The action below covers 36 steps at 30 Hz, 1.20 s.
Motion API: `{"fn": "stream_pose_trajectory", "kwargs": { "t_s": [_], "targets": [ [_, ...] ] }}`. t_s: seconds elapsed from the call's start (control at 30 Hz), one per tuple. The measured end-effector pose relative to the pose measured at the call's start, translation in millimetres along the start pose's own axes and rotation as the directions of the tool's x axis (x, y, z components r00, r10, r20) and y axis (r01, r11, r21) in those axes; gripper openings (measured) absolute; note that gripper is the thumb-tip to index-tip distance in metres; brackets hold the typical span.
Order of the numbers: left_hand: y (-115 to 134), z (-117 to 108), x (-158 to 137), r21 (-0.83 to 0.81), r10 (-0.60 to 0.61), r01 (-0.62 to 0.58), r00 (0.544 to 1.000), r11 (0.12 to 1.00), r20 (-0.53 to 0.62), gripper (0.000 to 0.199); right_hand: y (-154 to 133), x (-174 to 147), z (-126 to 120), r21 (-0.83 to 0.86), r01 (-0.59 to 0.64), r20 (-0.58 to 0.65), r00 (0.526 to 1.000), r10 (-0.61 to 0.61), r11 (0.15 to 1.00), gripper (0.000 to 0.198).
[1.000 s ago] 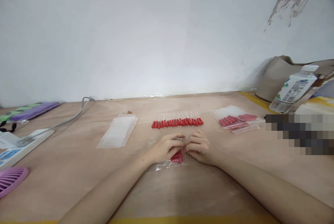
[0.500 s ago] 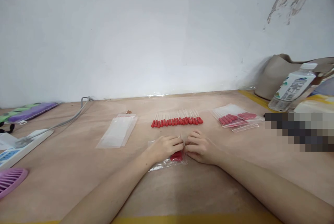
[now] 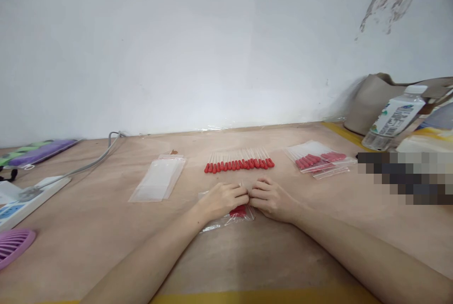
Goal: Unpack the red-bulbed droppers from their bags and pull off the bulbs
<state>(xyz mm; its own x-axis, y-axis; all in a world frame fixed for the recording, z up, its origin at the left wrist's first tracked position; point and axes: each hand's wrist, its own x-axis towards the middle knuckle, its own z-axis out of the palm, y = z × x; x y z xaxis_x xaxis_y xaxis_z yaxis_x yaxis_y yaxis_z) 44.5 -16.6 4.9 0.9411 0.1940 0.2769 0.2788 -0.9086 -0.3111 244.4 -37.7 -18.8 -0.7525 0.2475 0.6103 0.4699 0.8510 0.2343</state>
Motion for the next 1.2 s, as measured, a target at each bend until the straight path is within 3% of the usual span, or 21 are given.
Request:
{"fn": "stream_pose_trajectory", "kwargs": {
  "t_s": [0.23, 0.37, 0.47, 0.53, 0.6, 0.7, 0.8, 0.9, 1.0, 1.13, 1.2],
  "targets": [
    [-3, -3, -1, -0.006, -0.005, 0.006, 0.998, 1.000, 0.055, 0.018, 2, 3, -3, -0.011, 0.019, 0.046, 0.999, -0.019, 1.000, 0.028],
    [-10, -18, -3, -0.024, 0.004, -0.002, 0.998, 1.000, 0.068, 0.017, 4, 3, -8, -0.002, 0.011, 0.165, 0.986, -0.011, 1.000, 0.021],
    [-18, -35, -6, 0.007, -0.025, 0.024, 0.999, 1.000, 0.026, 0.019, 4, 4, -15, 0.011, -0.085, 0.245, 0.966, 0.079, 0.996, 0.017],
    [-21, -46, -7, 0.030, -0.050, 0.050, 0.999, 0.998, 0.021, 0.020, 3, 5, -22, 0.057, -0.220, 0.266, 0.944, 0.197, 0.974, 0.014],
    [-21, -51, -6, 0.032, -0.066, 0.065, 0.997, 0.997, 0.046, 0.020, 0, 6, -26, 0.169, -0.379, 0.272, 0.905, 0.327, 0.910, 0.019],
    [-16, -48, -5, -0.049, -0.092, 0.095, 0.994, 0.994, 0.064, 0.020, -3, 8, -23, 0.376, -0.555, 0.266, 0.832, 0.487, 0.743, 0.025],
    [-2, -37, -12, -0.250, -0.289, 0.287, 0.957, 0.925, 0.031, 0.023, -6, 12, -10, 0.494, -0.592, 0.237, 0.796, 0.557, 0.637, 0.024],
    [12, -29, -28, -0.421, -0.501, 0.481, 0.862, 0.769, 0.071, 0.037, -6, 19, 2, 0.519, -0.649, 0.285, 0.745, 0.603, 0.556, 0.019],
    [19, -24, -44, -0.507, -0.543, 0.528, 0.829, 0.681, 0.133, 0.049, -5, 24, 8, 0.478, -0.721, 0.379, 0.685, 0.623, 0.502, 0.017],
    [13, -17, -49, -0.558, -0.548, 0.528, 0.823, 0.641, 0.149, 0.054, -3, 28, 9, 0.480, -0.724, 0.391, 0.682, 0.619, 0.495, 0.020],
    [9, -14, -47, -0.565, -0.544, 0.522, 0.826, 0.639, 0.148, 0.054, -3, 28, 9, 0.555, -0.729, 0.408, 0.658, 0.632, 0.401, 0.021]
  ]
}}
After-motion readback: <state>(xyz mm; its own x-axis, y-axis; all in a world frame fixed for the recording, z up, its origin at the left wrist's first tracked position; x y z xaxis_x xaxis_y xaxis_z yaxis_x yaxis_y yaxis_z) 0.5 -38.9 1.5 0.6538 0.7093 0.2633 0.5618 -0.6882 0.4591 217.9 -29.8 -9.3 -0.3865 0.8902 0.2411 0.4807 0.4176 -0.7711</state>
